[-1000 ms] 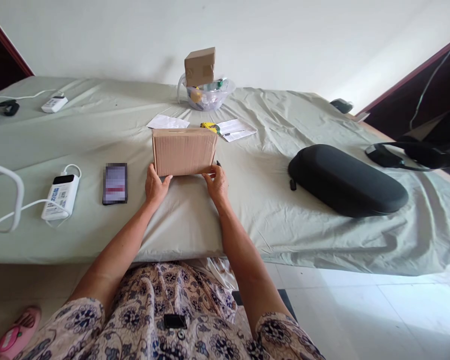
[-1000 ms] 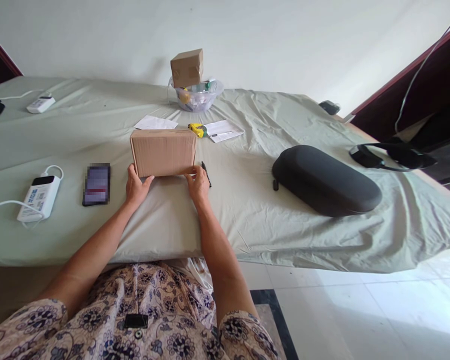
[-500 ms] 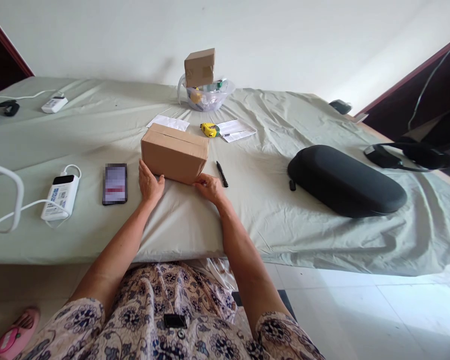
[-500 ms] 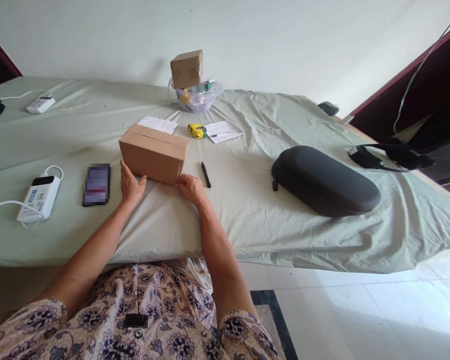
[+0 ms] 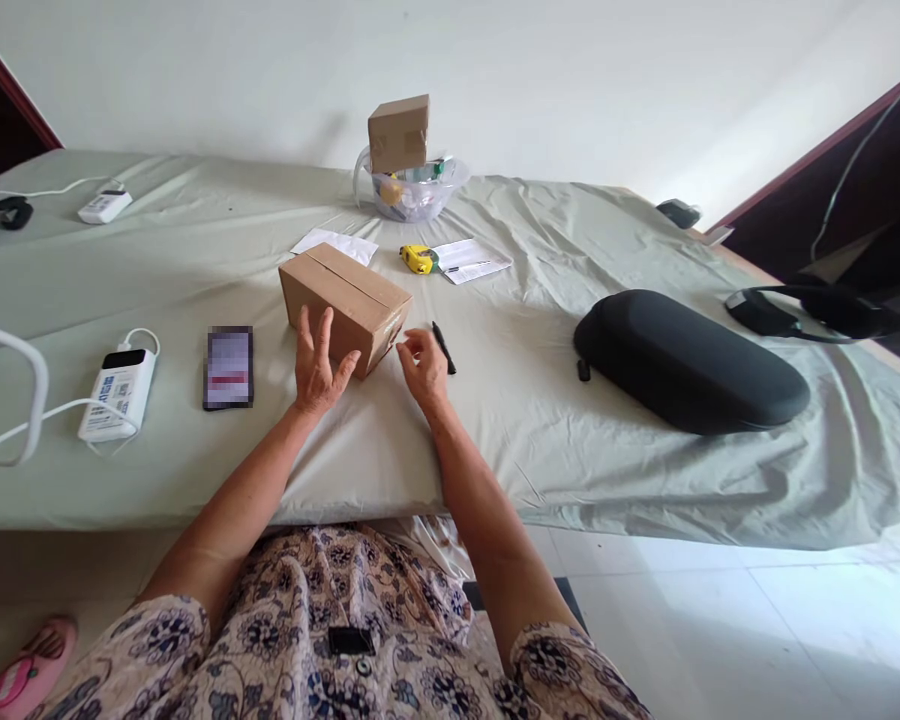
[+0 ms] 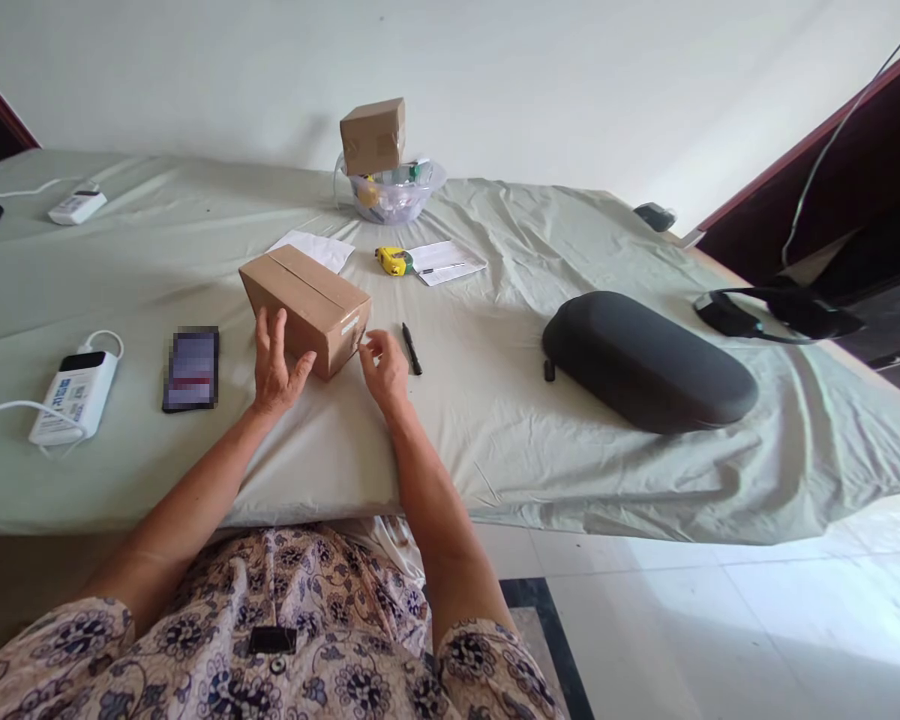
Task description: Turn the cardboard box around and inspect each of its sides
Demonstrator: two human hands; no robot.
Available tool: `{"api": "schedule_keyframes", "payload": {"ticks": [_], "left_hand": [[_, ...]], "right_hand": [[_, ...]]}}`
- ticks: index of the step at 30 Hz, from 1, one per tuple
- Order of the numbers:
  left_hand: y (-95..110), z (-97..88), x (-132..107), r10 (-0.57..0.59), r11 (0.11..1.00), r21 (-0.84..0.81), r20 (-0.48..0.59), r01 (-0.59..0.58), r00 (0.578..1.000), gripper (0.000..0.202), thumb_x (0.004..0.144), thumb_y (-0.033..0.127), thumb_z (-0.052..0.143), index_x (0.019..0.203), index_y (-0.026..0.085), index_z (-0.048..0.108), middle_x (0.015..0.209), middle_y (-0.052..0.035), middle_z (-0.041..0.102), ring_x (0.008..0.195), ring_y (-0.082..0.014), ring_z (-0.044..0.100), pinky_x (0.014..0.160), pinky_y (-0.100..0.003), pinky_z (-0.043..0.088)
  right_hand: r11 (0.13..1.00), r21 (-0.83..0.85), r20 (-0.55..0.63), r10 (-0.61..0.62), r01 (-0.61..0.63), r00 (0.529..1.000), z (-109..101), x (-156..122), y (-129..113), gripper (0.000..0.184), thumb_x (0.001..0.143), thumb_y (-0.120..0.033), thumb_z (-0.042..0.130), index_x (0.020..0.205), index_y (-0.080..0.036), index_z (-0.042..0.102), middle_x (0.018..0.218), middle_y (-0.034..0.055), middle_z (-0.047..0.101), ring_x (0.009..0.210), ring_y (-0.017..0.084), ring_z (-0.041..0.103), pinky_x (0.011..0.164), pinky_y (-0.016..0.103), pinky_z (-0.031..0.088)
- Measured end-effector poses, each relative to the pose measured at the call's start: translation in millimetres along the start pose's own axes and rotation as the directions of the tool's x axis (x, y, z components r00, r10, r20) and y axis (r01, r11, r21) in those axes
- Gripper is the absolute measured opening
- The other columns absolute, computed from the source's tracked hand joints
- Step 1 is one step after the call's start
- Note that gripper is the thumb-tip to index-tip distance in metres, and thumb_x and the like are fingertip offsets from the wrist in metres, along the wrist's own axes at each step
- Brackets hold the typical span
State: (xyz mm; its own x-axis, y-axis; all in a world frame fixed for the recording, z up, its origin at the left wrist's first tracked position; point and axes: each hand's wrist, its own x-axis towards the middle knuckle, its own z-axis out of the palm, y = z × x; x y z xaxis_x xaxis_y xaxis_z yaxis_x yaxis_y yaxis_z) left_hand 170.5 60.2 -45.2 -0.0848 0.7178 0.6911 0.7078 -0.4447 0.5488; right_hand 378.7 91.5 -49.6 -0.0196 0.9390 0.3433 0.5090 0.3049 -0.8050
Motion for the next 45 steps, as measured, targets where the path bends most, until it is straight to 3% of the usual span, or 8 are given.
{"api": "schedule_keyframes", "payload": {"ticks": [4,8,11,14,19,26,33,45], "left_hand": [[3,7.8,-1,0.061,0.998,-0.029,0.023,-0.060,0.998,0.081,0.089,0.068,0.058,0.153,0.020,0.045,0.171,-0.0195,0.015,0.161,-0.0388,0.020,0.128,-0.055,0.030],[5,16.1,-3,0.054,0.992,-0.119,0.005,-0.053,0.999,0.077,0.087,0.067,0.063,0.148,0.023,0.050,0.171,-0.0160,0.019,0.160,-0.0388,0.022,0.128,-0.056,0.028],[6,17.3,-4,0.044,0.987,-0.157,-0.005,-0.044,0.999,0.073,0.086,0.065,0.066,0.146,0.024,0.052,0.170,-0.0148,0.022,0.159,-0.0382,0.024,0.128,-0.056,0.029],[6,15.3,-4,0.066,0.989,-0.131,-0.013,-0.067,0.998,0.072,0.088,0.063,0.064,0.148,0.028,0.046,0.169,-0.0144,0.024,0.158,-0.0355,0.028,0.125,-0.055,0.036],[9,11.8,-4,0.158,0.980,-0.111,-0.072,-0.166,0.985,0.066,0.095,0.055,0.058,0.148,0.022,0.037,0.159,-0.0202,0.038,0.152,-0.0279,0.040,0.117,-0.047,0.048],[19,14.3,-6,0.201,0.975,-0.081,-0.071,-0.206,0.977,0.058,0.097,0.047,0.057,0.145,0.020,0.039,0.150,-0.0204,0.047,0.144,-0.0264,0.049,0.107,-0.040,0.056],[24,13.7,-7,0.192,0.979,-0.052,-0.070,-0.196,0.979,0.055,0.097,0.045,0.058,0.143,0.020,0.041,0.148,-0.0194,0.049,0.141,-0.0262,0.052,0.108,-0.041,0.055],[25,6.4,-5,0.074,0.981,-0.178,-0.001,-0.073,0.997,0.056,0.095,0.053,0.058,0.138,0.022,0.044,0.150,-0.0185,0.048,0.143,-0.0266,0.050,0.103,-0.041,0.058]], "right_hand": [[0.987,0.158,-0.165,0.037,-0.010,0.986,-1,6,13,0.084,0.090,-0.063,0.052,0.160,-0.027,0.023,0.155,0.0203,0.047,0.131,0.030,0.057,0.101,0.048,0.052],[0.977,0.215,-0.002,-0.002,0.002,1.000,5,9,20,0.102,0.087,-0.077,0.049,0.165,-0.030,0.003,0.166,0.0203,0.032,0.150,0.033,0.043,0.113,0.055,0.045],[0.975,0.213,0.077,-0.082,0.064,0.994,11,10,20,0.103,0.089,-0.078,0.046,0.165,-0.030,-0.003,0.164,0.0180,0.039,0.151,0.029,0.042,0.116,0.055,0.044],[0.969,0.208,0.052,-0.147,0.134,0.988,14,8,18,0.096,0.091,-0.076,0.045,0.165,-0.027,0.008,0.145,0.0151,0.059,0.134,0.027,0.058,0.111,0.052,0.049],[0.962,0.233,-0.104,-0.122,0.143,0.987,5,1,11,0.075,0.090,-0.078,0.042,0.133,-0.019,0.060,0.102,0.0110,0.070,0.095,0.025,0.068,0.093,0.046,0.057],[0.950,0.078,-0.346,-0.260,0.303,0.902,5,-10,-9,0.083,0.086,-0.078,0.048,0.149,-0.024,0.042,0.135,0.0161,0.057,0.125,0.031,0.058,0.106,0.054,0.049],[0.949,0.008,-0.443,-0.279,0.315,0.852,11,-9,-19,0.067,0.084,-0.070,0.063,0.130,-0.023,0.053,0.123,0.0128,0.061,0.118,0.028,0.061,0.106,0.051,0.051],[0.939,0.311,-0.247,-0.069,0.146,0.967,-6,-5,-18,0.059,0.095,-0.064,0.044,0.135,-0.024,0.062,0.139,0.0140,0.064,0.129,0.029,0.061,0.102,0.045,0.054]]}}
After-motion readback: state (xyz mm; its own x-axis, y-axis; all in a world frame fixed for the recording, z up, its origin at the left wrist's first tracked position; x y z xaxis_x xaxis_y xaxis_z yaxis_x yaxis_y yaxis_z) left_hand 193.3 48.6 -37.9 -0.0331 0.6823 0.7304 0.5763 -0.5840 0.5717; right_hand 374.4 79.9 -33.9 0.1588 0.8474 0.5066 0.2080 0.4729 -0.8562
